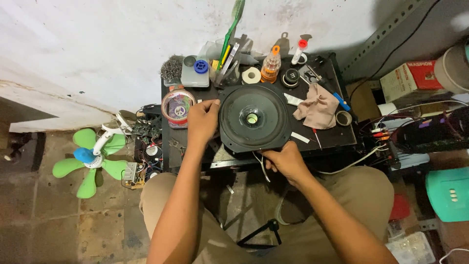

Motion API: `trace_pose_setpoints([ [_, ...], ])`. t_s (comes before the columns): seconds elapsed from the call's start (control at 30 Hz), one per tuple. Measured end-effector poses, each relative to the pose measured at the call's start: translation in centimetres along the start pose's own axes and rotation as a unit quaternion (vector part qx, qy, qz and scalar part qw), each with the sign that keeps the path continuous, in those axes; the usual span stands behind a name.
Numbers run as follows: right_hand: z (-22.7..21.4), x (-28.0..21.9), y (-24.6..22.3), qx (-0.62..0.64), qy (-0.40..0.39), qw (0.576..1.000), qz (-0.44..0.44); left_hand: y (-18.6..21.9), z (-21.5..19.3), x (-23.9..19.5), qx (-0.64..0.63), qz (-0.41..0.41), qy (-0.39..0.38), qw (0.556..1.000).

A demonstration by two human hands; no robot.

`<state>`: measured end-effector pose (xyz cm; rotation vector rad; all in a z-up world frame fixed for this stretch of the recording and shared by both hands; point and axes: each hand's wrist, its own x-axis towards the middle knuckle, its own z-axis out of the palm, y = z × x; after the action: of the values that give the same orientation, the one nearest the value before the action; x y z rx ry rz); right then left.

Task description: The person cleans the center of a speaker with a toothbrush, then applies a white substance to the center and edges. They then connect wires to the speaker terminals and secure them with tape.

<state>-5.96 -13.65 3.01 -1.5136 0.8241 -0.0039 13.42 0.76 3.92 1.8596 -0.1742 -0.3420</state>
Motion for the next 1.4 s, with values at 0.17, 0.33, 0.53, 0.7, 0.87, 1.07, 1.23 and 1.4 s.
trace_pose_setpoints([
  [0.17,0.0,-0.6,-0.9,0.003,-0.001,1.000,0.006,-0.9,0.2,0.4,-0.002,-0.006,0.002,1.000],
  [0.33,-0.2,-0.3,-0.7,-0.002,-0.006,1.000,0.018,-1.3,0.3,0.7,-0.005,-0.008,0.003,1.000],
  [0.53,-0.5,0.2,0.4,-0.004,-0.005,1.000,0.011,-1.0,0.1,0.4,-0.004,-0.007,0.005,1.000],
  [0.7,-1.0,0.4,0.9,-0.005,-0.006,1.000,0.011,-1.5,0.2,0.0,-0.004,0.004,0.009,1.000],
  [0.87,-1.3,0.5,1.6,-0.003,-0.009,1.000,-0.010,2.4,-0.9,-4.0,0.053,0.028,0.052,0.997],
  [1.07,-0.8,-0.1,0.7,0.000,-0.006,1.000,-0.029,0.3,-2.0,-7.7,0.020,0.037,0.167,0.985],
  [1.23,-1.2,1.0,3.1,-0.005,-0.013,0.999,-0.037,-0.9,2.6,-14.1,0.014,0.032,0.098,0.995],
  [1.4,-1.6,1.9,4.4,-0.006,-0.017,0.999,-0.043,-2.5,5.5,-16.2,0.010,0.144,0.087,0.986],
])
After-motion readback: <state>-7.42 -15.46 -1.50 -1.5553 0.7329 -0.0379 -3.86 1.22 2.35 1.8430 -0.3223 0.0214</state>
